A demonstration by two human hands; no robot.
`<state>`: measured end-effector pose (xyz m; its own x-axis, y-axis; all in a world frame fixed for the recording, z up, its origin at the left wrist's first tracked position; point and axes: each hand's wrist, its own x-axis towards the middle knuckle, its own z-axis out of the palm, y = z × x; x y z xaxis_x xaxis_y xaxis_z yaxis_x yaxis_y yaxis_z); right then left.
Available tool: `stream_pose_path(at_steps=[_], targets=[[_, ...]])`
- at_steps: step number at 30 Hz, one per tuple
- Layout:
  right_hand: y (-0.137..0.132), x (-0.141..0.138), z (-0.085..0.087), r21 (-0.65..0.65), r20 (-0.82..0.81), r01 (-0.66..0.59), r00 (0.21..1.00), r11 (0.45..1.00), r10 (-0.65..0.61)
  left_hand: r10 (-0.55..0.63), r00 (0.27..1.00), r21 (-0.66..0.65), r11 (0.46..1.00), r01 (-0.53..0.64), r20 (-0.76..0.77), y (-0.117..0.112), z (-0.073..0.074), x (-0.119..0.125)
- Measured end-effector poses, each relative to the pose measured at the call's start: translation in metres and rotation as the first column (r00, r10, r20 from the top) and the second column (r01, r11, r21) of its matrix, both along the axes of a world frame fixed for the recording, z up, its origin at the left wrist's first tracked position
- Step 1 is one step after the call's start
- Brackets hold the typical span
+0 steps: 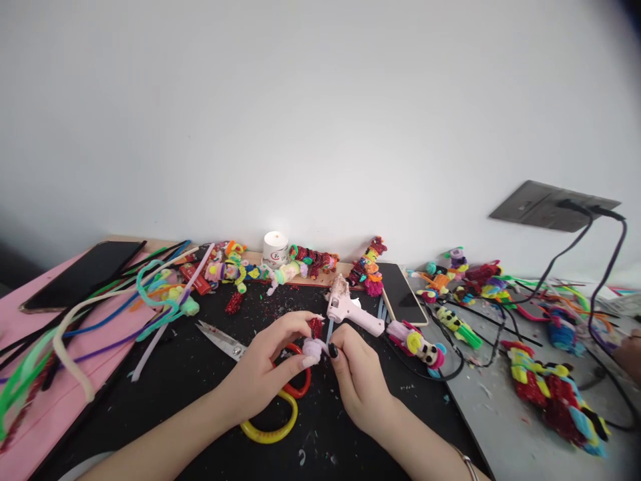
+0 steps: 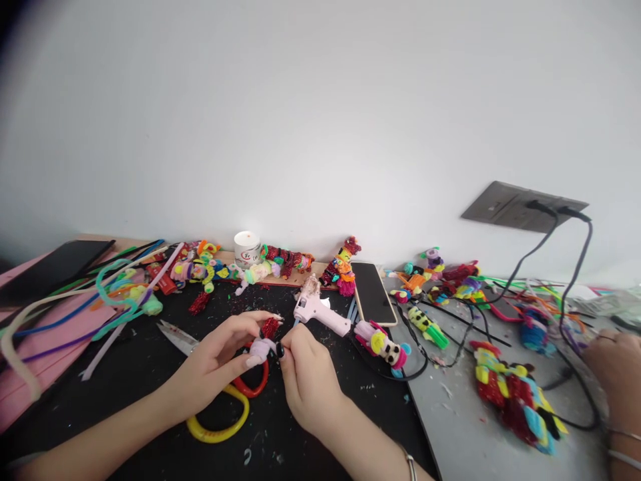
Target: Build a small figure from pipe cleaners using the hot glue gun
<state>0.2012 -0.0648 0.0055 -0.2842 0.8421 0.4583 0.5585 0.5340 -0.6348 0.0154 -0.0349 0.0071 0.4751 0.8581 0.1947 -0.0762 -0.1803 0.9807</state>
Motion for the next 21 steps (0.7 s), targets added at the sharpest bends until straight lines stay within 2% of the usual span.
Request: stream_pose_path(at_steps=[2,6,10,16,21], targets=[[-0.0003,-0.0004,-0.0006,0.009,0.019,-0.009,1.000,1.000,0.009,-0.008,0.994,-0.154,0.988,0.025,0.109,-0.0002,-0.0004,0.0033],[-0.0013,-0.0011,-0.0001,0.010,0.061,-0.028,0.998,1.000,0.027,0.004,0.974,-0.328,0.942,0.072,0.225,-0.0004,-0.0011,0.0080],[-0.0022,-0.0024,0.0024,0.064,0.089,-0.038,0.995,0.997,0.032,0.014,0.912,-0.506,0.835,0.215,0.410,-0.0011,-0.0002,0.0107],[-0.0009,-0.0020,0.0026,0.123,0.066,-0.003,0.998,0.992,-0.005,0.041,0.829,-0.610,0.698,0.376,0.558,0.0008,0.0016,0.0109],[0.0013,0.0005,0.0006,0.185,0.023,0.044,0.999,0.982,-0.049,0.071,0.806,-0.648,0.638,0.416,0.587,0.0018,-0.0016,0.0095]])
